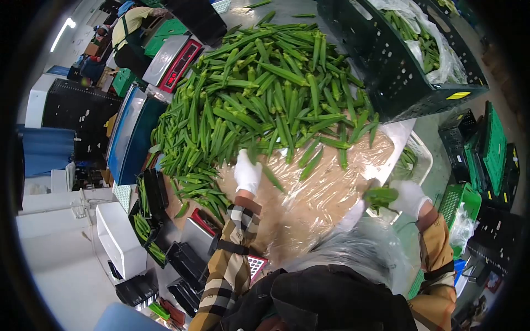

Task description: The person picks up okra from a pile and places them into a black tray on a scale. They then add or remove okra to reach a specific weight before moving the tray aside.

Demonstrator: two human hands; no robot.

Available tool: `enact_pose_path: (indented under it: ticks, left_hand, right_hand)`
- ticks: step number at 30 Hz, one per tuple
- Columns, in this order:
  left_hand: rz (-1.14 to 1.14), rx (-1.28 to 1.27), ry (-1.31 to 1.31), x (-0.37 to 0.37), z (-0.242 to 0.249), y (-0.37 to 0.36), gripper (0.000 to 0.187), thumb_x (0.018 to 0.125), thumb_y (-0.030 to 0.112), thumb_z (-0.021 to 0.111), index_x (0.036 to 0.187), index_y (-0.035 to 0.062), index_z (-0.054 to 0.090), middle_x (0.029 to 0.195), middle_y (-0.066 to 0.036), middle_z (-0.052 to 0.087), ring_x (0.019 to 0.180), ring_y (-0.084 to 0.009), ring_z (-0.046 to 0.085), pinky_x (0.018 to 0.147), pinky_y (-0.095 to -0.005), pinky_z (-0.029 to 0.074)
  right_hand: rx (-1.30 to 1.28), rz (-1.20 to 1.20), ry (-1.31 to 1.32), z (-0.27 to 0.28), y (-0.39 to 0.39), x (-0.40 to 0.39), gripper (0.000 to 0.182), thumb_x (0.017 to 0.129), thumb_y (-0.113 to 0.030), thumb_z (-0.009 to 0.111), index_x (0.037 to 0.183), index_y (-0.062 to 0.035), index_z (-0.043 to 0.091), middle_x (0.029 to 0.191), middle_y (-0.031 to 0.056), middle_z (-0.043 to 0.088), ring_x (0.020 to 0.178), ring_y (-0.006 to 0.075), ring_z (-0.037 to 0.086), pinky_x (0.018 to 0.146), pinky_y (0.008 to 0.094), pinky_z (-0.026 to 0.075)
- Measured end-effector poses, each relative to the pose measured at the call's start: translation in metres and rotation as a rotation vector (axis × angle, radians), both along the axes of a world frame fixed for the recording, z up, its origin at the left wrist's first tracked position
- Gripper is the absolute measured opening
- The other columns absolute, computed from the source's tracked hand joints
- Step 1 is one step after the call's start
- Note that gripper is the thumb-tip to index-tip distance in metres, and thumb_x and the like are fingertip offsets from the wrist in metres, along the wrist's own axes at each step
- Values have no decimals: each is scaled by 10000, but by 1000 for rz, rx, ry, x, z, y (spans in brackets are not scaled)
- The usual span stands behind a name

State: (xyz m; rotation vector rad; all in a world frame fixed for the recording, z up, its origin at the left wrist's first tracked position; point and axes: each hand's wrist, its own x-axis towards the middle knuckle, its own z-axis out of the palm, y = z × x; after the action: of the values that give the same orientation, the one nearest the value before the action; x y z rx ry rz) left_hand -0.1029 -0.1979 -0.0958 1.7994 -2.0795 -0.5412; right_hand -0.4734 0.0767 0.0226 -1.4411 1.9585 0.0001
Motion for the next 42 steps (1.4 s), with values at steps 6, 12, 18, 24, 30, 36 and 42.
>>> enact_pose_path:
  ticks: [6, 12, 18, 24, 30, 36, 42]
  left_hand:
    - [138, 130, -122, 20, 25, 25, 404, 764, 150, 706, 1119, 61, 534, 956, -231, 682, 886, -428, 651, 779, -475, 516]
    - [41, 19, 82, 28, 7, 41, 430, 755, 127, 726, 1122, 51, 516, 950, -205, 673, 887, -411, 649, 774, -473, 504]
    - [74, 85, -188, 2, 12, 22, 470, 738, 145, 735, 1148, 43, 528, 955, -216, 668, 883, -414, 645, 786, -472, 507]
    - [82, 53, 14, 5, 0, 27, 524, 710, 188, 769, 1149, 21, 537, 975, -220, 671, 915, -414, 649, 808, -460, 517]
    - [180, 64, 201, 6, 4, 32, 367, 746, 108, 735, 1069, 7, 592, 847, -168, 676, 780, -304, 668, 736, -356, 536]
    - [-211, 653, 797, -68, 100, 121, 291, 844, 41, 706, 1110, 3, 596, 904, -43, 660, 731, -77, 600, 638, -234, 491]
    - [-1, 44, 365, -41, 26, 92, 429, 739, 86, 761, 1103, -31, 565, 928, -199, 643, 853, -369, 618, 786, -427, 495]
  right_hand:
    - [-346, -348, -75, -14, -17, 3, 294, 750, -152, 692, 1012, -25, 656, 845, 228, 666, 830, 393, 660, 723, 421, 519]
    - [-584, -328, -53, 1, -80, 23, 286, 736, -121, 721, 996, -35, 640, 871, 202, 664, 844, 370, 658, 737, 412, 523]
    - [-839, 90, 77, -24, -170, 57, 378, 681, 3, 683, 1045, -67, 610, 1083, 118, 619, 1092, 317, 562, 973, 406, 432]
    - [-695, 216, 393, -76, -213, 69, 215, 779, -25, 566, 971, -92, 636, 987, 102, 637, 997, 291, 588, 877, 405, 463]
    - [-716, -25, 75, -34, -192, 55, 295, 739, -69, 685, 1023, -72, 605, 907, 154, 646, 919, 356, 614, 817, 431, 488]
    - [-601, -313, -510, -29, -164, 5, 559, 752, -157, 744, 1235, 26, 527, 1094, 230, 669, 1028, 327, 658, 909, 361, 501]
    - [-589, -339, -536, -58, -150, 16, 592, 741, -157, 742, 1252, 41, 517, 1083, 237, 669, 1014, 329, 660, 898, 364, 507]
